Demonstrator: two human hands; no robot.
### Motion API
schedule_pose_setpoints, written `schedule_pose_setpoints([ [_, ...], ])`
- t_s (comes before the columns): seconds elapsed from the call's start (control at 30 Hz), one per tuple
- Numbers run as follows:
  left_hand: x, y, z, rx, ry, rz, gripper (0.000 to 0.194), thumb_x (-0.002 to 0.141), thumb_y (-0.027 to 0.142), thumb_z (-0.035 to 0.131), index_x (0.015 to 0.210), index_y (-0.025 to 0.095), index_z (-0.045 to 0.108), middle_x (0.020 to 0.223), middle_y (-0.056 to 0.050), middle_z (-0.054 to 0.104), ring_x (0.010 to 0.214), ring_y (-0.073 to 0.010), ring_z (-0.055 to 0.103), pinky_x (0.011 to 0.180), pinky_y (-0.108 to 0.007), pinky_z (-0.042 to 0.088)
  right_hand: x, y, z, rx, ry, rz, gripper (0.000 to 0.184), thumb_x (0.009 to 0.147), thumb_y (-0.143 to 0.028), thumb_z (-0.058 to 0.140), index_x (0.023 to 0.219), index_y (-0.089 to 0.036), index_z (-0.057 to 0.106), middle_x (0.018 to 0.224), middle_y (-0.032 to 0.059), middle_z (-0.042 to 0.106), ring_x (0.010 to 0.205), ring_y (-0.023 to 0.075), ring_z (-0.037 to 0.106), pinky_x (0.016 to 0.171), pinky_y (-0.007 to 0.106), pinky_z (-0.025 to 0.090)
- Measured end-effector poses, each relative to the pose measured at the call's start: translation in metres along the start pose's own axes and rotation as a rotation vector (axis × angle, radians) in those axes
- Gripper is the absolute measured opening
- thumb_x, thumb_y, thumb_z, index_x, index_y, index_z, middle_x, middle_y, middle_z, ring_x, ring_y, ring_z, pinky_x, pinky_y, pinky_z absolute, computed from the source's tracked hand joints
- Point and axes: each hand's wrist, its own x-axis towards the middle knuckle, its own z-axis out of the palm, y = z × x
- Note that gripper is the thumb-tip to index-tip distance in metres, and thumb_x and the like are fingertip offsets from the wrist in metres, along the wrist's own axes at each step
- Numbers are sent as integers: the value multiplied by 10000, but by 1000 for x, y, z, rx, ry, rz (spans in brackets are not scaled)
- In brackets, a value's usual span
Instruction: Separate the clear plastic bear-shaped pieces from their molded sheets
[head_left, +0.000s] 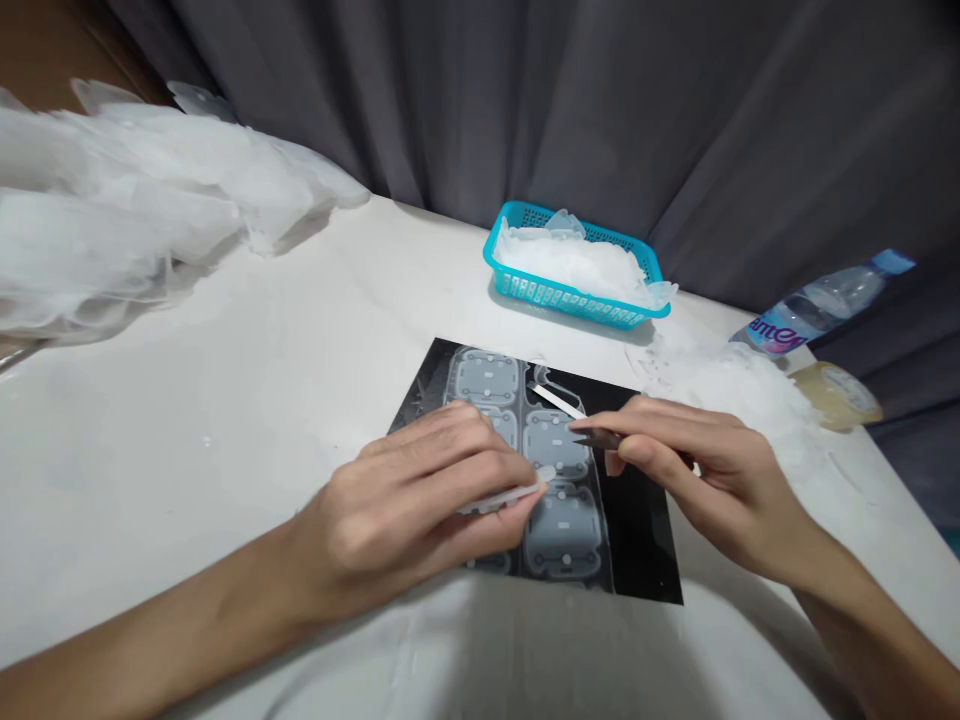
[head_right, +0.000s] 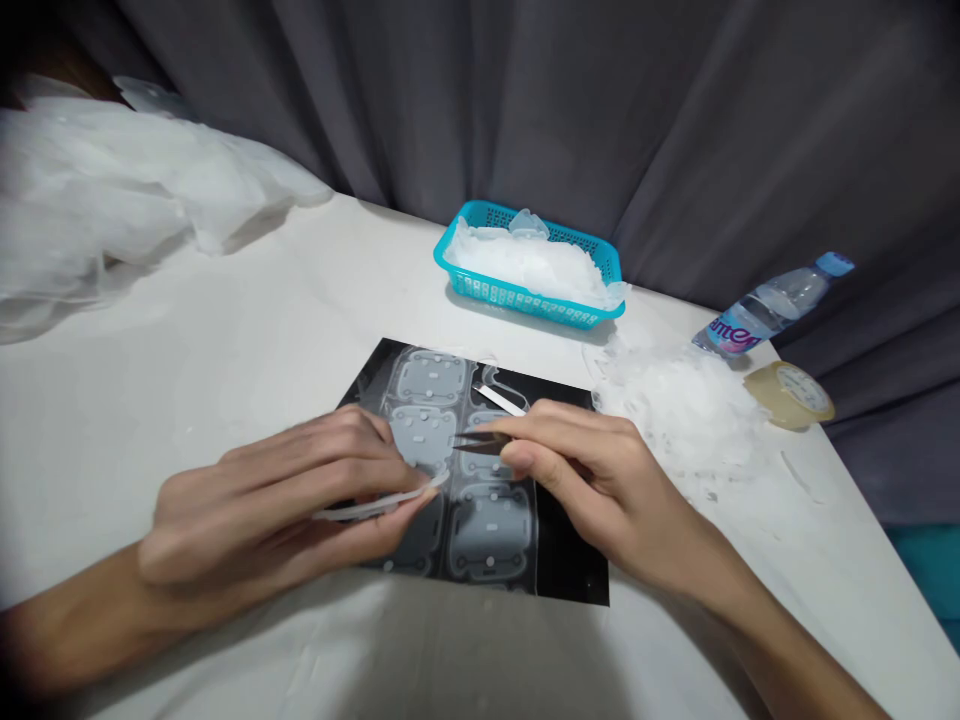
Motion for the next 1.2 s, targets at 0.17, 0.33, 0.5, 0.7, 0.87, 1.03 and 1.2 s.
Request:
schedule_pose_setpoints([
  [0.17,2,-1,-1,-12,-16,6,119,907,91,763,993,140,697,804,-34,713,715,-155,677,697,-299,578,3,7,14,193,-24,68,283,1027,-427,625,1178,-234,766,914,24,699,751,119,631,629,214,491],
  [0.33,2,-2,1,7,-7,4,128,909,94,763,994,153,687,799,-21,712,701,-139,683,703,-279,586,11,29,17,25,172,164,322,1038,-449,588,1115,-193,768,859,25,705,719,128,614,638,236,475],
  [0.5,0,-5,5,-115,67,-56,228,890,91,782,1006,187,611,738,17,662,670,-132,658,631,-264,584,12,83,8,-421,303,254,374,1038,-454,554,1258,-174,670,1027,93,746,858,225,693,750,330,517],
  [0.7,5,-9,3,-159,51,-7,277,862,38,792,860,173,550,719,-3,699,663,-134,689,678,-305,634,7,115,16,-755,254,241,352,1090,-369,386,1248,-179,637,1136,146,684,990,299,675,740,370,525],
  [0.87,6,-10,3,-136,70,63,282,840,38,820,893,165,574,748,-25,741,680,-147,718,689,-323,653,8,116,19,-734,282,179,324,1068,-328,429,1251,-176,649,1089,140,645,1061,314,603,889,429,530],
  [1.03,2,-16,9,-193,62,43,255,874,150,827,891,196,577,788,-26,755,692,-155,719,704,-339,644,8,122,22,-743,224,181,423,1066,-289,379,1383,-103,588,1159,195,606,1099,337,555,996,506,488],
  [1.2,0,-21,12,-212,88,0,274,864,241,841,863,198,571,752,-15,748,679,-159,692,734,-362,626,7,80,27,-665,208,137,455,1099,-337,371,1516,-202,493,1409,196,543,1296,359,476,1063,581,418],
])
